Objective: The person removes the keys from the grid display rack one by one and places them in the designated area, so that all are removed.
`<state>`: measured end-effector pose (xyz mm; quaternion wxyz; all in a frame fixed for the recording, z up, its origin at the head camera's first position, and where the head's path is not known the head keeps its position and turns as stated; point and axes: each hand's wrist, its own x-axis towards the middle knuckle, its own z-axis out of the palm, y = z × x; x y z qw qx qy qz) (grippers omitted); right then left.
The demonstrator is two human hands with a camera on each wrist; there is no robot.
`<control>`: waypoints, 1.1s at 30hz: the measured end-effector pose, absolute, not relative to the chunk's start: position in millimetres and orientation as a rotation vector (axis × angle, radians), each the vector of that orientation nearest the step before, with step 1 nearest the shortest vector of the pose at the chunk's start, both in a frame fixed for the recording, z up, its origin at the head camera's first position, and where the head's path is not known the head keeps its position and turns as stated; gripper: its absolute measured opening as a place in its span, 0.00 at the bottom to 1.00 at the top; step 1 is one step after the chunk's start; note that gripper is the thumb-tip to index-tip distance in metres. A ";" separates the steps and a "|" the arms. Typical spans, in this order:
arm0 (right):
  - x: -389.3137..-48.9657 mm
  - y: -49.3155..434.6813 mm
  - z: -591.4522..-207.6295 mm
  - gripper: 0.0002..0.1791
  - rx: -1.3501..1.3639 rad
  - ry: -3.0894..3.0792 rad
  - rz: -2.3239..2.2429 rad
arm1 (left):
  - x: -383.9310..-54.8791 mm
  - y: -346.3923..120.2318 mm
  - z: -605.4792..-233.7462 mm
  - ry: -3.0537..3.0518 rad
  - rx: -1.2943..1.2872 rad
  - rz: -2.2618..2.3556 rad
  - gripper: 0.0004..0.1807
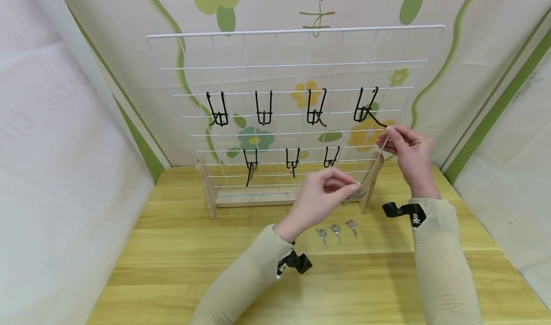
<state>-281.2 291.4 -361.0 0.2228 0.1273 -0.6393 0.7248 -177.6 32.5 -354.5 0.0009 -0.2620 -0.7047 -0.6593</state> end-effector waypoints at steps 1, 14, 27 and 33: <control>-281.1 291.3 -361.0 0.18 0.352 -1.764 2.004 | -177.4 29.0 -360.9 -2.236 -0.810 -2.069 0.03; -281.4 292.2 -360.0 0.17 0.361 -1.740 2.049 | -175.0 -6.5 -451.5 -2.330 -0.415 -2.296 0.04; -280.9 291.1 -360.0 0.16 0.373 -1.721 2.057 | -175.7 -21.2 -515.8 -2.430 -0.199 -2.321 0.04; -281.2 291.1 -360.2 0.16 0.374 -1.721 2.066 | -178.5 -21.6 -524.4 -2.475 -0.183 -2.270 0.03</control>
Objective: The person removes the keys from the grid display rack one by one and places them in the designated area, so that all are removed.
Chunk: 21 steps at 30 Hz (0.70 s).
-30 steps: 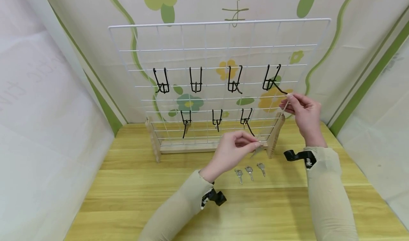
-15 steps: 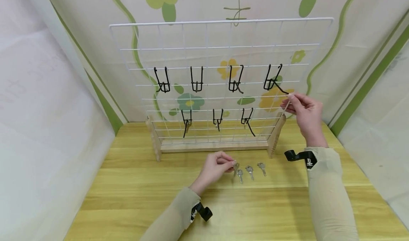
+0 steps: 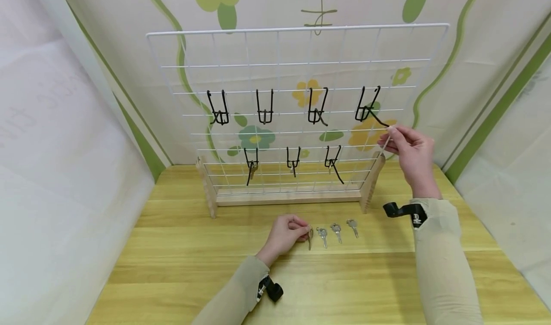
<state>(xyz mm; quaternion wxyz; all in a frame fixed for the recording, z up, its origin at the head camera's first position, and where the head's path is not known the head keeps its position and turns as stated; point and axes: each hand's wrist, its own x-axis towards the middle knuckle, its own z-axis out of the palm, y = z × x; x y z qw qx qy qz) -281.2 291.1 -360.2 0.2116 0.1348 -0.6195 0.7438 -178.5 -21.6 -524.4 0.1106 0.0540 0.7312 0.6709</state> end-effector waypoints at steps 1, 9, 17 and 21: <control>-281.0 291.0 -360.2 0.16 0.372 -1.723 2.067 | -178.8 -21.9 -525.4 2.166 0.156 1.954 0.02; -280.4 290.5 -360.1 0.16 0.369 -1.727 2.060 | -178.9 -23.6 -527.5 2.308 0.152 1.839 0.03; -281.3 291.0 -360.7 0.16 0.362 -1.729 2.060 | -179.6 -25.6 -525.4 2.500 0.170 1.669 0.03; -280.7 291.3 -360.6 0.16 0.355 -1.739 2.056 | -179.0 -27.5 -522.3 2.553 0.168 1.598 0.03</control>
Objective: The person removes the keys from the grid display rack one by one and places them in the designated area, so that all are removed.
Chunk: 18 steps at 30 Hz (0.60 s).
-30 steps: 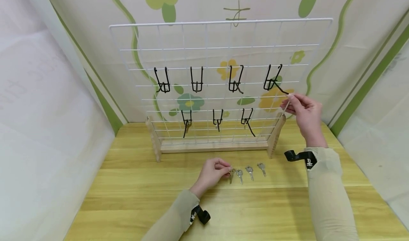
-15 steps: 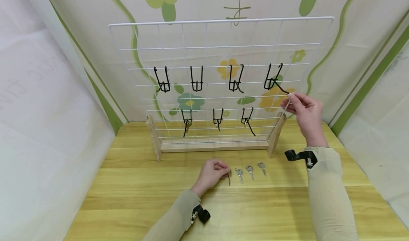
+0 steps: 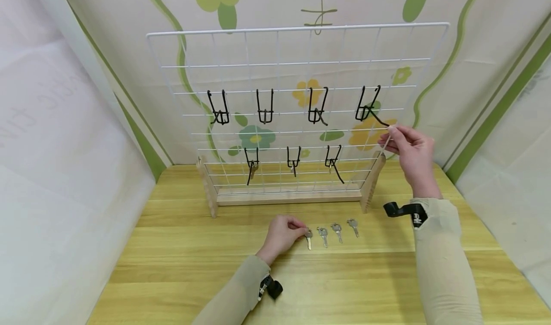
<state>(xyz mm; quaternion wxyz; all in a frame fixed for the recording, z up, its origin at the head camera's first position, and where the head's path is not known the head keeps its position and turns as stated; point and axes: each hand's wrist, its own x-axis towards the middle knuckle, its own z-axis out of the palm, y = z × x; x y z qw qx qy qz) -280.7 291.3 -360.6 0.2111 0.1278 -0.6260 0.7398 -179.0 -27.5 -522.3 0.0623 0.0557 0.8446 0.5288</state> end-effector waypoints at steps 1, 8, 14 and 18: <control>-280.4 291.3 -360.6 0.16 0.353 -1.742 2.054 | -178.7 -27.8 -521.4 2.556 0.167 1.591 0.03; -278.9 291.4 -360.0 0.17 0.347 -1.736 2.068 | -179.4 -30.6 -517.7 2.576 0.149 1.535 0.03; -278.4 291.1 -359.7 0.17 0.349 -1.732 2.075 | -180.1 -30.8 -517.7 2.579 0.161 1.533 0.03; -278.9 290.8 -359.6 0.17 0.345 -1.743 2.061 | -180.5 -31.2 -518.2 2.565 0.152 1.543 0.03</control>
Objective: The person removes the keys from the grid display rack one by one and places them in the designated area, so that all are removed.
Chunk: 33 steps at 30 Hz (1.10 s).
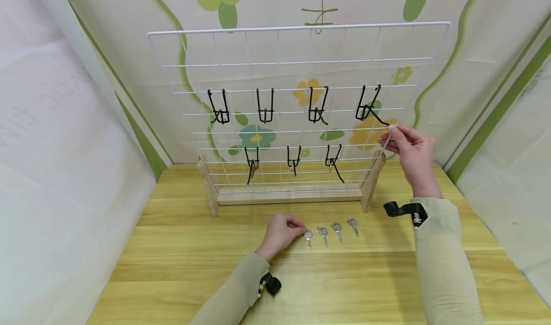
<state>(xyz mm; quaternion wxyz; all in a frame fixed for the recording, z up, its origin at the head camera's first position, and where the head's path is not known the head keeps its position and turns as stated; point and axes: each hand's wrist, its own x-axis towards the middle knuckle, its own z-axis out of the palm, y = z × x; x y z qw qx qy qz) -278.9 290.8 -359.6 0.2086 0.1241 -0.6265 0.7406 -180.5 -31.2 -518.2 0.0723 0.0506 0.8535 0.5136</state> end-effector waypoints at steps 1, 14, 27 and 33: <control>-278.9 290.9 -359.7 0.17 0.344 -1.744 2.059 | -180.6 -31.4 -518.1 2.560 0.149 1.544 0.03; -280.2 292.0 -359.9 0.17 0.350 -1.740 2.062 | -192.3 -36.0 -481.1 2.517 0.204 1.756 0.08; -278.7 286.2 -359.7 0.23 0.341 -1.697 2.122 | -186.9 -49.8 -415.3 2.497 0.254 2.029 0.13; -278.6 287.2 -359.3 0.22 0.325 -1.680 2.118 | -172.5 -76.1 -398.1 2.500 0.280 2.107 0.13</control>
